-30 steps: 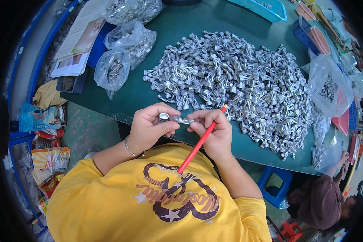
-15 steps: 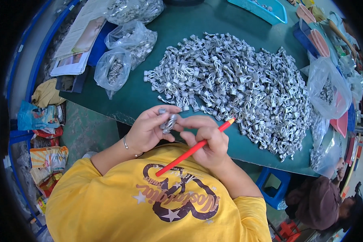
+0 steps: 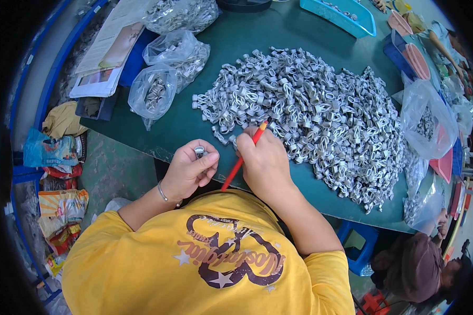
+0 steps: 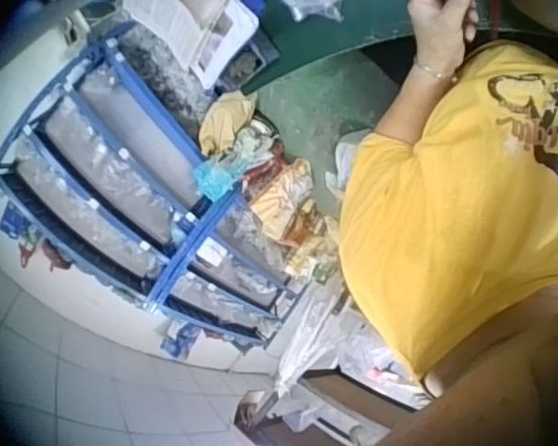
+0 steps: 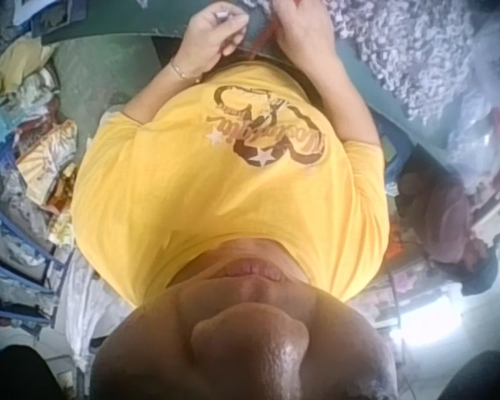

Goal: The person assembles small metal components by hand at a workbench. They pick up individual metal pieces from a large pile, fit them together, and place the completed units into a clear plastic bag or onto a tray.

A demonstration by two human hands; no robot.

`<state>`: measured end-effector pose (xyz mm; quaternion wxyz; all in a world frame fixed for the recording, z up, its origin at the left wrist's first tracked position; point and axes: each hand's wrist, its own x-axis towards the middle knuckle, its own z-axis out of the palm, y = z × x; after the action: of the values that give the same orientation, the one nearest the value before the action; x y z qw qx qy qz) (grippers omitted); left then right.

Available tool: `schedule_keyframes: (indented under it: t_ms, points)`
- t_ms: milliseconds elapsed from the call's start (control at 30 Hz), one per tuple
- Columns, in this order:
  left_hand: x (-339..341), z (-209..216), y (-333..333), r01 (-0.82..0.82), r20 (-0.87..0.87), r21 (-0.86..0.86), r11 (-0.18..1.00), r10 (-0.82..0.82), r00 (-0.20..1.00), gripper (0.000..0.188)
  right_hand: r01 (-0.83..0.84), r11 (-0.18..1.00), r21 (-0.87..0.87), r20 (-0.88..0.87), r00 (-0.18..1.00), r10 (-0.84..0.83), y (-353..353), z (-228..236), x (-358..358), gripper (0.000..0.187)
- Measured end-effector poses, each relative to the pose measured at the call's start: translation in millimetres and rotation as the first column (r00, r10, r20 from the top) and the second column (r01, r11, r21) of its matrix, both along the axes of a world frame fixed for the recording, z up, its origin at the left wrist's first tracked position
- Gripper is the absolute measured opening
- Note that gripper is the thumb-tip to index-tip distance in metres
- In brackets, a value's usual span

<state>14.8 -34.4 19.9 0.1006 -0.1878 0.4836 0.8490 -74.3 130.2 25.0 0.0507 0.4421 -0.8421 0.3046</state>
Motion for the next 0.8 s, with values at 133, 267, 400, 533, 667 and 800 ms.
schedule_keyframes:
  t_ms: [133,267,400,533,667,800]
  points:
    - [-1.8,-2.8,-0.8,0.045,-0.029,-0.062,0.997,-0.047,0.998,0.009,-0.006,0.999,-0.038,0.056,0.998,0.009,19.5,-4.7,10.2,0.026]
    - [-4.4,-5.3,1.3,0.129,0.008,-0.226,0.966,-0.131,0.991,0.013,0.145,0.953,-0.267,0.261,0.962,-0.074,25.2,-10.3,17.2,0.022]
    - [-7.5,-2.2,14.3,0.004,-0.191,-0.318,0.948,-0.068,0.979,0.030,0.461,0.756,-0.464,0.826,0.533,0.182,23.8,-1.9,23.3,0.021]
    - [-6.9,5.2,10.8,0.102,-0.163,-0.320,0.942,-0.160,0.974,0.024,0.535,0.713,-0.453,0.890,0.315,0.329,27.7,4.9,23.0,0.022]
    - [-6.2,7.0,13.5,0.001,-0.369,-0.445,0.895,-0.184,0.911,0.021,0.509,0.695,-0.509,0.861,0.317,0.399,31.3,-4.5,23.4,0.023]
    - [-9.4,6.2,15.9,-0.099,-0.505,-0.520,0.848,-0.213,0.836,0.019,0.461,0.644,-0.611,0.788,0.434,0.436,27.6,-16.1,27.7,0.025]
